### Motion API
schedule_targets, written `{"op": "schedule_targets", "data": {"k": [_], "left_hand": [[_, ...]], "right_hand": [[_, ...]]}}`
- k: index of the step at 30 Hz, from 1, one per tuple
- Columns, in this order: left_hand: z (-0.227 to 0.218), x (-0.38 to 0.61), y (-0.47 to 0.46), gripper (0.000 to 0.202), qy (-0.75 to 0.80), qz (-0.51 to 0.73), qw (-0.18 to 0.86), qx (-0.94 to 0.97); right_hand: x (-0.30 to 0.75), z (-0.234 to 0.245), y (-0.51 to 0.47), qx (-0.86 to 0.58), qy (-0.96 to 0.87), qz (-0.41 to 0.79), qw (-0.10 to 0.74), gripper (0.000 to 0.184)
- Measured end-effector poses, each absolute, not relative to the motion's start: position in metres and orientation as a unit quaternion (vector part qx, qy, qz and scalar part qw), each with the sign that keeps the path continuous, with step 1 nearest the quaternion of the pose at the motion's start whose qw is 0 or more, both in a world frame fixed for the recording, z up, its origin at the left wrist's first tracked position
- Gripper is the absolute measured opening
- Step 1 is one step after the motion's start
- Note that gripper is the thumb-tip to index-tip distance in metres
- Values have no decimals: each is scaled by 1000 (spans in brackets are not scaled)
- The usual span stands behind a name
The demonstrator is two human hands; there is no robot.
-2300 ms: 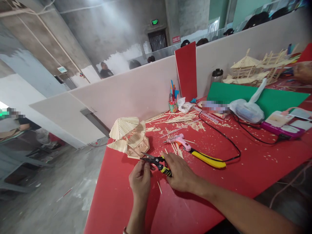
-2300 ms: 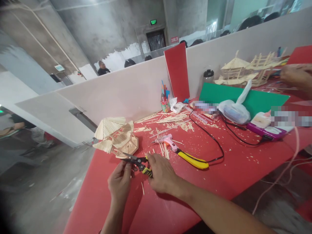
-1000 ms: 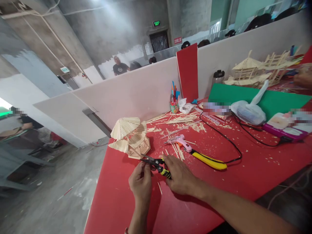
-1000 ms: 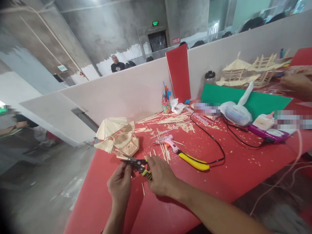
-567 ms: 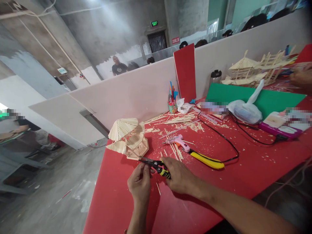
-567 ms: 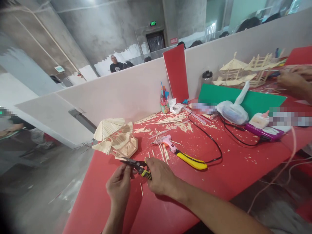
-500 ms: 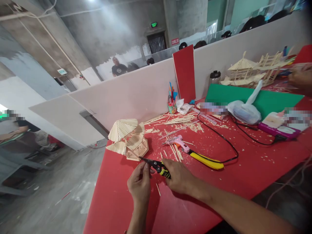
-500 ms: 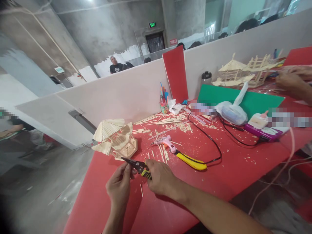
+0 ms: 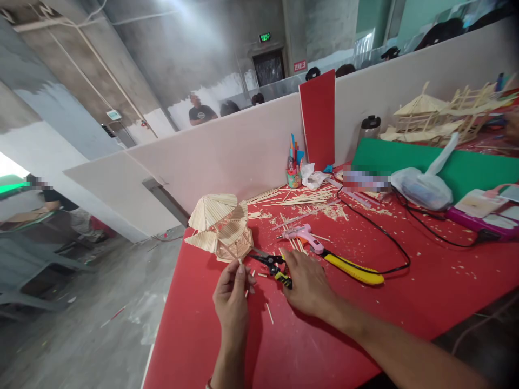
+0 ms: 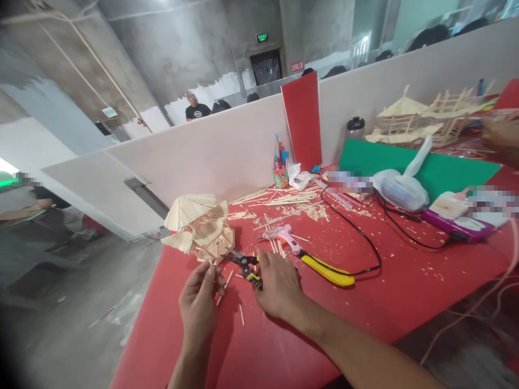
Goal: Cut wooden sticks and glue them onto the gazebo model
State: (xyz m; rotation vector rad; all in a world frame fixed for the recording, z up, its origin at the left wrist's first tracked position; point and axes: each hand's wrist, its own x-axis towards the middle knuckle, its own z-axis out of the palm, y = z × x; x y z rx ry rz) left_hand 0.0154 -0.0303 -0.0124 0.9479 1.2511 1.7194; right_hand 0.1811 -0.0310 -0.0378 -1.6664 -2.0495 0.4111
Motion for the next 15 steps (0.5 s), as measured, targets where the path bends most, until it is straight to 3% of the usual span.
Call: {"op": "schedule_targets", "data": {"k": [4,15], "left_hand": [[-9,15,-30,38,481,674,439,349],[-9,19,-29,40,470,651,490,339]], "right_hand": [[178,-41,-35,-583,-776,145,191,65],[174,-40,-40,-565,-785,153,204,57]]}}
